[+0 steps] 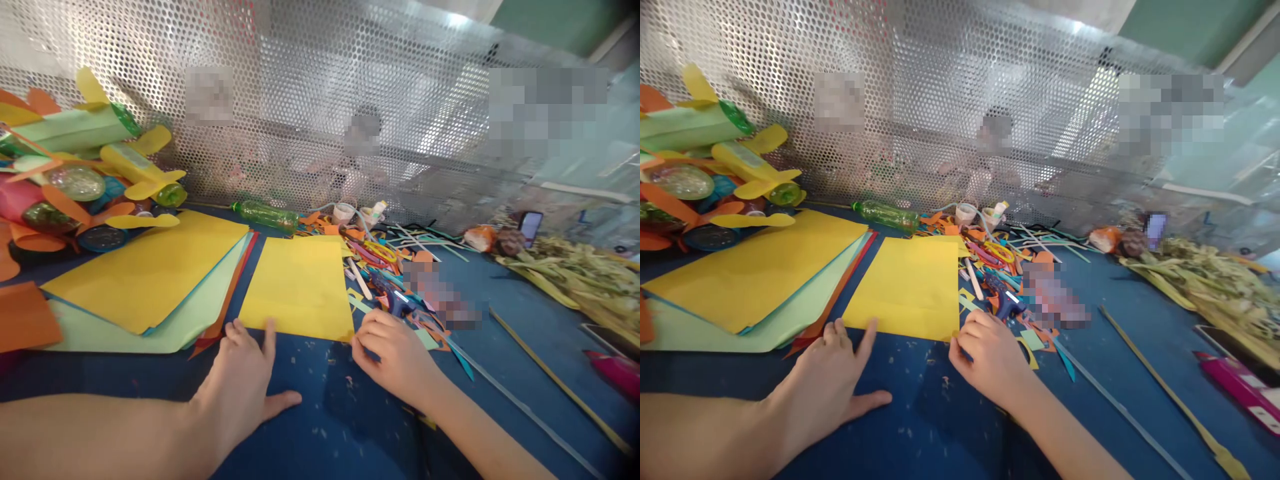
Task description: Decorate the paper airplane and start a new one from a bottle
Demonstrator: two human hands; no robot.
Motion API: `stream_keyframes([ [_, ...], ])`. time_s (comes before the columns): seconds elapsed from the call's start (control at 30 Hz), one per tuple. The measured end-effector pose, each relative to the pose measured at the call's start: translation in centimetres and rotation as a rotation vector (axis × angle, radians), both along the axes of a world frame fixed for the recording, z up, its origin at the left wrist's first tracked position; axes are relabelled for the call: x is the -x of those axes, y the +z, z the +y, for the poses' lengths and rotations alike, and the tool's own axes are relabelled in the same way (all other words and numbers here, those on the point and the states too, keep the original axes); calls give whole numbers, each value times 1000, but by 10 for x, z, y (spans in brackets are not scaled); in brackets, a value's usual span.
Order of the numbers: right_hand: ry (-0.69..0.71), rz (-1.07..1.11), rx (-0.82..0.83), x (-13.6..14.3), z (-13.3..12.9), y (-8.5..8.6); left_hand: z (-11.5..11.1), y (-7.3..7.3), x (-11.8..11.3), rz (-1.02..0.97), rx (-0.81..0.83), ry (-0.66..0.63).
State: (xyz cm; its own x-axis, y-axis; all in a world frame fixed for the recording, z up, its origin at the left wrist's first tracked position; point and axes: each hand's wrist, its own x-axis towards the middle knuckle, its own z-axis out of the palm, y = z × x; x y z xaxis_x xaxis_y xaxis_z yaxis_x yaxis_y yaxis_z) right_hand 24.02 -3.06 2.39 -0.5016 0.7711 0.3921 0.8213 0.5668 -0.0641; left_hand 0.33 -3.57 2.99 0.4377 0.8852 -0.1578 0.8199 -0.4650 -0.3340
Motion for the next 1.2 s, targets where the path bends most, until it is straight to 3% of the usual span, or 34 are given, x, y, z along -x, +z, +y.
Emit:
stream_keyframes([
  [0.1,38,49,58,6,1,-1,-2,-1,1,-5,53,-31],
  [0.3,78,-54,216,22,-1,-4,-4,0,1,-21,94,-36],
  [0.63,58,-41,165,20,-1,-3,-2,3,0,-59,49,-25],
  [0.93,44,-43,7,7,-3,2,-1,3,-1,-37,23,28],
  [1.2,46,6,56,2,-3,0,1,-2,-1,1,-43,44],
])
